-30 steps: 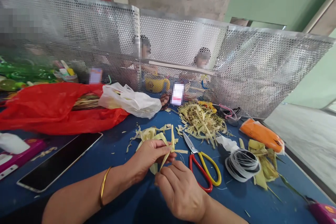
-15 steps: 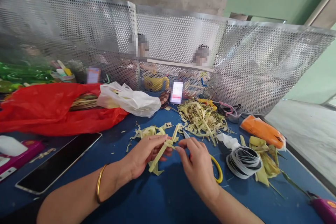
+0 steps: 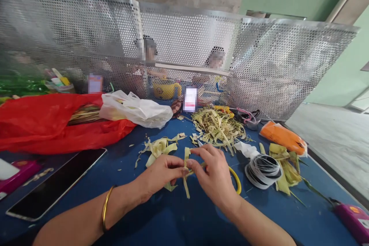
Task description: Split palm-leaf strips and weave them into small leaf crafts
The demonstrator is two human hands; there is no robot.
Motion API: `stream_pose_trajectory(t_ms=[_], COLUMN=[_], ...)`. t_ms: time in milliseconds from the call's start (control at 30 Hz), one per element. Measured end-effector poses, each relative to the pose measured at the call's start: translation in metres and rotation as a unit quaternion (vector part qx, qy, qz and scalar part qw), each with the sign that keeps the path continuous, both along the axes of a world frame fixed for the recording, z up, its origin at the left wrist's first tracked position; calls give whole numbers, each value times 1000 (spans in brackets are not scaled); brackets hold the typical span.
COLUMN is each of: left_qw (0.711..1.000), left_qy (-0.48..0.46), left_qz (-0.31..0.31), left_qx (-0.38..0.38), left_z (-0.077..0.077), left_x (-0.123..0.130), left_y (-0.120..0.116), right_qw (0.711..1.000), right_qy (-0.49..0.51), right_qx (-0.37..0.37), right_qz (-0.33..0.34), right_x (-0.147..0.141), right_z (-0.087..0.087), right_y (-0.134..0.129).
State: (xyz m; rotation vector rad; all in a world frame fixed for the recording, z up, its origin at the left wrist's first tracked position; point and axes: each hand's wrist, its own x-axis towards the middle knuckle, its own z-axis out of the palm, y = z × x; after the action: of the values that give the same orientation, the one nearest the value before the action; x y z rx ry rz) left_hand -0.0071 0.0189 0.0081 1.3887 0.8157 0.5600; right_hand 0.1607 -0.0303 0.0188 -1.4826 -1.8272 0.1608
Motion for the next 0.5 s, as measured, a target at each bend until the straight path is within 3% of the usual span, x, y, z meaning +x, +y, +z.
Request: stream_pose_trajectory(t_ms=[100,167,333,500], left_qw=[999,999,997,998], left_qy=[29,33,41,37], left_qz=[-27,-34,-48,-24], left_qx=[-11,-11,-36,-43], left_z=[-4,-6,-6,-6], left_x=[1,2,4,5], left_y=[-4,-5,-7,-7], right_qw=[976,954,953,957], right_qy=[155,236,271,267], right_qx=[-148,-181,-129,-108], right_qz=[44,38,-31,-35], right_x=[0,-2,-7,-1], right_z=[-2,-5,-11,-15], right_y=[6,7,4,10])
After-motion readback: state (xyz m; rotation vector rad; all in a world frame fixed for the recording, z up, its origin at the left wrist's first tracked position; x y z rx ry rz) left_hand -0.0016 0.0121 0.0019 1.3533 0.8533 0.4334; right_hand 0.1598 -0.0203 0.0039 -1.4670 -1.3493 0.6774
